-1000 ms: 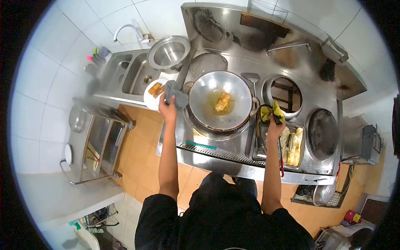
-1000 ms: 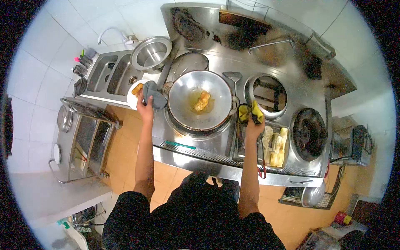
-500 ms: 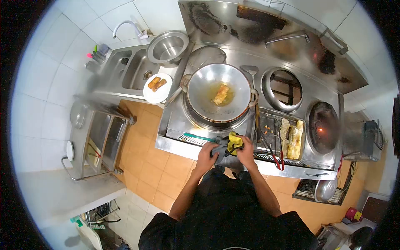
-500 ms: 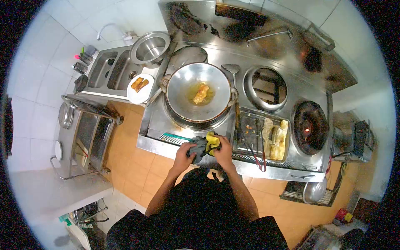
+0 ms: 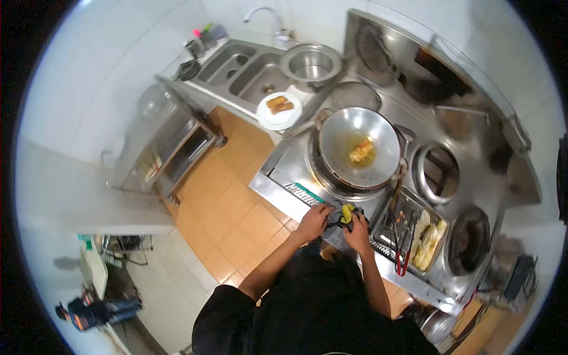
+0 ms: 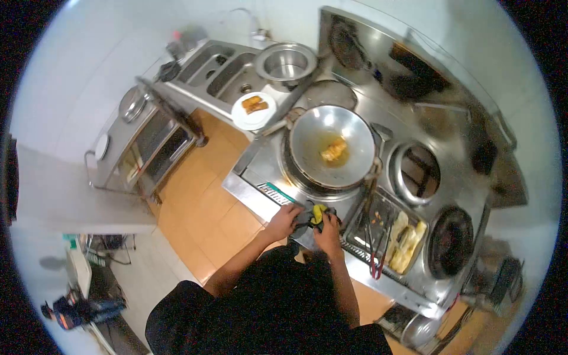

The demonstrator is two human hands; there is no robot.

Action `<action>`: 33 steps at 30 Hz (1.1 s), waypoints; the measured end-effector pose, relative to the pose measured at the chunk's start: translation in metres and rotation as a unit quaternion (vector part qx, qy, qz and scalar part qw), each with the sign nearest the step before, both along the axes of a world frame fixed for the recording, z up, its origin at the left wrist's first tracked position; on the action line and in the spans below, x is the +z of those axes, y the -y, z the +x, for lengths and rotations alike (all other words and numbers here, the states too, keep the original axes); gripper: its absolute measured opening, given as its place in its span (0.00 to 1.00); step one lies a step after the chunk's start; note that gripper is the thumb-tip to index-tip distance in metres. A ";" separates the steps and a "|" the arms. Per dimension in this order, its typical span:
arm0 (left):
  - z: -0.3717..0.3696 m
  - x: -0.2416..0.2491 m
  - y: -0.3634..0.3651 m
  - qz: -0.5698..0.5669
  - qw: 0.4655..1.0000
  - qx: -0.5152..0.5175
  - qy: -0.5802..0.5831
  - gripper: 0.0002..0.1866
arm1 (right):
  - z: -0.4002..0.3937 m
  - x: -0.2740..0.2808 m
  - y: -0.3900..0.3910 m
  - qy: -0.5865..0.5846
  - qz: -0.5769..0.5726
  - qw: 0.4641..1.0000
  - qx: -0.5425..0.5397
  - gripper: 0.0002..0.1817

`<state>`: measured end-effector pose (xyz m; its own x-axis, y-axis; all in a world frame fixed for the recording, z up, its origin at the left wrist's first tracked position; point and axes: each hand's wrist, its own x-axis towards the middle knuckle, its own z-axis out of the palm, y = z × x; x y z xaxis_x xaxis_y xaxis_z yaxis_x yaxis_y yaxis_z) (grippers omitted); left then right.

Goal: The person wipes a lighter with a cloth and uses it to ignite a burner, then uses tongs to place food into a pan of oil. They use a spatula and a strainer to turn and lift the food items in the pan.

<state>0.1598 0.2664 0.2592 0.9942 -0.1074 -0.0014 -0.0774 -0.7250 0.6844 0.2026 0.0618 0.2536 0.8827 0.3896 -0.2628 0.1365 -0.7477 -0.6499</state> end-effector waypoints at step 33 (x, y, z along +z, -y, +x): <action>0.048 -0.017 -0.104 -0.266 0.948 0.170 -0.048 0.15 | 0.057 0.001 -0.048 -0.133 0.056 0.988 0.054 0.26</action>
